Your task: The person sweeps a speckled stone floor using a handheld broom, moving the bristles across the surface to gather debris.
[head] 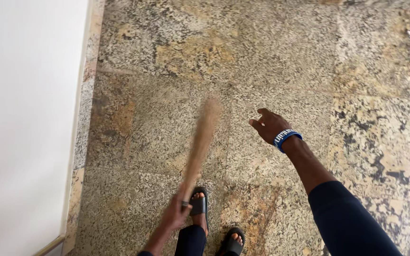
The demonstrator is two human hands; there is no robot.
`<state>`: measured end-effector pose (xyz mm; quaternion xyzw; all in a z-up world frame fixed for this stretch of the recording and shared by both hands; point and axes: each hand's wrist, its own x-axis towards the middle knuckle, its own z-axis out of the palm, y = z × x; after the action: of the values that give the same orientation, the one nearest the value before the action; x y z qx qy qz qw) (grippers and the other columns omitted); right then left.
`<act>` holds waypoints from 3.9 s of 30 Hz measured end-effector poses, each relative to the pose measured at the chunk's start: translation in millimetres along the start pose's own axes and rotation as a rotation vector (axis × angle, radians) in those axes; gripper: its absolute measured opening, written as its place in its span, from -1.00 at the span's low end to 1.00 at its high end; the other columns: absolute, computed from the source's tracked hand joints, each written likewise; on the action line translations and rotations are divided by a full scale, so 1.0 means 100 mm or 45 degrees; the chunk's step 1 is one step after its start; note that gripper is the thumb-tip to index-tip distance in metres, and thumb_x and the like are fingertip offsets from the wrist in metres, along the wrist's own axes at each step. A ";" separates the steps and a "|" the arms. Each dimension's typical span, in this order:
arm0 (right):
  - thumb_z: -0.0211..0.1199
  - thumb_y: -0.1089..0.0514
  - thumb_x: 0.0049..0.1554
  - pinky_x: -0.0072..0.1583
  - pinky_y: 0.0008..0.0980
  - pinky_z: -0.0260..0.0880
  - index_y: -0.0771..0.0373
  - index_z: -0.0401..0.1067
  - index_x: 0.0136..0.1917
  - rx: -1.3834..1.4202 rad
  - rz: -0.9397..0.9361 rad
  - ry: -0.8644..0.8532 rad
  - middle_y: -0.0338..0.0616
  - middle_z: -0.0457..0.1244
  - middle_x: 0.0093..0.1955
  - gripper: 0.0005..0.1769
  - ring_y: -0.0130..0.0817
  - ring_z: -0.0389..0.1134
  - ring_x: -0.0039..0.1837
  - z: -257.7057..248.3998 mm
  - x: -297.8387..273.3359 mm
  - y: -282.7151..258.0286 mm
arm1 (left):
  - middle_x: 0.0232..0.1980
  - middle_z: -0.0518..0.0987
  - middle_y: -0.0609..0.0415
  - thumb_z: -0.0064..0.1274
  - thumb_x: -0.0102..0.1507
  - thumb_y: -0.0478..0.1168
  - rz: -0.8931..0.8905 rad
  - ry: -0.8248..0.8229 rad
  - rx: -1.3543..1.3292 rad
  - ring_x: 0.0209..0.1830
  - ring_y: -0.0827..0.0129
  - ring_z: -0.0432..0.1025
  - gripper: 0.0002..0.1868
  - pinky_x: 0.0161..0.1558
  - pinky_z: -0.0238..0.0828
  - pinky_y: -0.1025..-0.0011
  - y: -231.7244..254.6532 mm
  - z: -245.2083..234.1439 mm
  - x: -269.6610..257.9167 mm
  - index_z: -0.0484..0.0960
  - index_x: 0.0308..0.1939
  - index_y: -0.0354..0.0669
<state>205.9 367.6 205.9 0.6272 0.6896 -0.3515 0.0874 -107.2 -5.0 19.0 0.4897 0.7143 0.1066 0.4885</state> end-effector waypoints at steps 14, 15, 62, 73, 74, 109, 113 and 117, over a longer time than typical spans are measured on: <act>0.09 -0.34 0.22 0.36 -0.04 0.34 0.24 0.20 0.53 -0.095 -0.122 -0.135 0.06 0.38 0.22 -0.18 -0.02 0.38 0.31 0.28 0.43 -0.63 | -0.13 0.62 -0.26 -0.02 0.34 -0.10 -0.761 0.108 -0.152 -0.44 0.11 0.57 -0.15 -0.44 0.61 0.17 -0.77 -0.57 0.95 -0.14 0.54 -0.32; 0.08 -0.33 0.22 0.36 -0.03 0.33 0.23 0.20 0.53 -0.097 -0.110 -0.144 0.04 0.39 0.22 -0.19 -0.03 0.39 0.30 0.27 0.46 -0.66 | -0.11 0.61 -0.27 -0.02 0.34 -0.10 -0.739 -0.005 -0.152 -0.42 0.12 0.58 -0.15 -0.42 0.62 0.18 -0.58 -0.38 0.97 -0.14 0.53 -0.34; 0.13 -0.24 0.22 0.36 -0.02 0.35 0.16 0.20 0.54 -0.092 -0.136 -0.109 0.00 0.36 0.29 -0.26 -0.05 0.39 0.31 -0.54 1.55 -0.91 | 0.19 0.44 -0.24 0.11 0.36 -0.10 0.023 -0.246 -0.093 -0.28 0.24 0.50 0.00 -0.35 0.60 0.37 1.18 -0.38 1.26 -0.27 0.68 0.20; 0.15 -0.32 0.20 0.38 0.00 0.30 0.21 0.24 0.49 -0.105 -0.196 -0.081 0.02 0.41 0.21 -0.22 0.00 0.35 0.36 -0.37 1.71 -0.58 | -0.12 0.57 -0.43 0.26 0.15 -0.08 -0.322 0.730 0.211 -0.24 -0.25 0.54 0.02 -0.25 0.54 -0.02 -0.53 -1.98 1.80 0.00 0.53 -0.30; 0.15 -0.31 0.20 0.37 -0.01 0.32 0.22 0.24 0.49 -0.099 -0.187 -0.094 0.02 0.41 0.20 -0.21 0.00 0.36 0.35 -0.36 1.72 -0.51 | -0.08 0.57 -0.44 0.27 0.12 -0.06 -0.304 0.754 0.135 -0.15 -0.30 0.54 0.03 -0.17 0.54 -0.03 -0.58 -1.98 1.91 0.02 0.51 -0.35; 0.05 -0.26 0.25 0.32 0.00 0.39 0.18 0.15 0.55 -0.034 0.025 -0.231 0.04 0.32 0.33 -0.25 -0.03 0.41 0.29 -0.58 2.06 -0.40 | -0.22 0.70 -0.27 0.24 0.23 0.02 -0.633 0.462 0.144 -0.26 -0.02 0.62 -0.38 -0.23 0.59 0.08 -0.21 -2.13 2.89 0.49 0.22 -0.31; 0.13 -0.27 0.24 0.36 -0.03 0.38 0.25 0.20 0.52 -0.073 -0.036 -0.172 0.10 0.35 0.30 -0.23 0.00 0.37 0.32 -0.50 2.21 -0.44 | -0.04 0.64 -0.32 0.15 0.30 0.03 -0.626 0.180 0.114 -0.16 -0.08 0.61 -0.38 -0.21 0.63 0.08 0.20 -1.21 2.96 0.37 0.21 -0.40; 0.10 -0.24 0.25 0.40 -0.02 0.32 0.23 0.14 0.56 -0.082 -0.045 -0.211 0.06 0.36 0.30 -0.23 -0.05 0.38 0.33 -0.50 2.39 -0.75 | 0.27 0.43 -0.31 0.17 0.26 0.05 0.007 -0.193 0.108 0.11 -0.14 0.50 -0.18 0.11 0.49 0.02 0.81 -0.69 2.80 0.18 0.47 -0.18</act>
<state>105.4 591.8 136.5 0.5803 0.7020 -0.3813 0.1581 -126.3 282.6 -61.3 0.5185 0.6778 0.0404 0.5197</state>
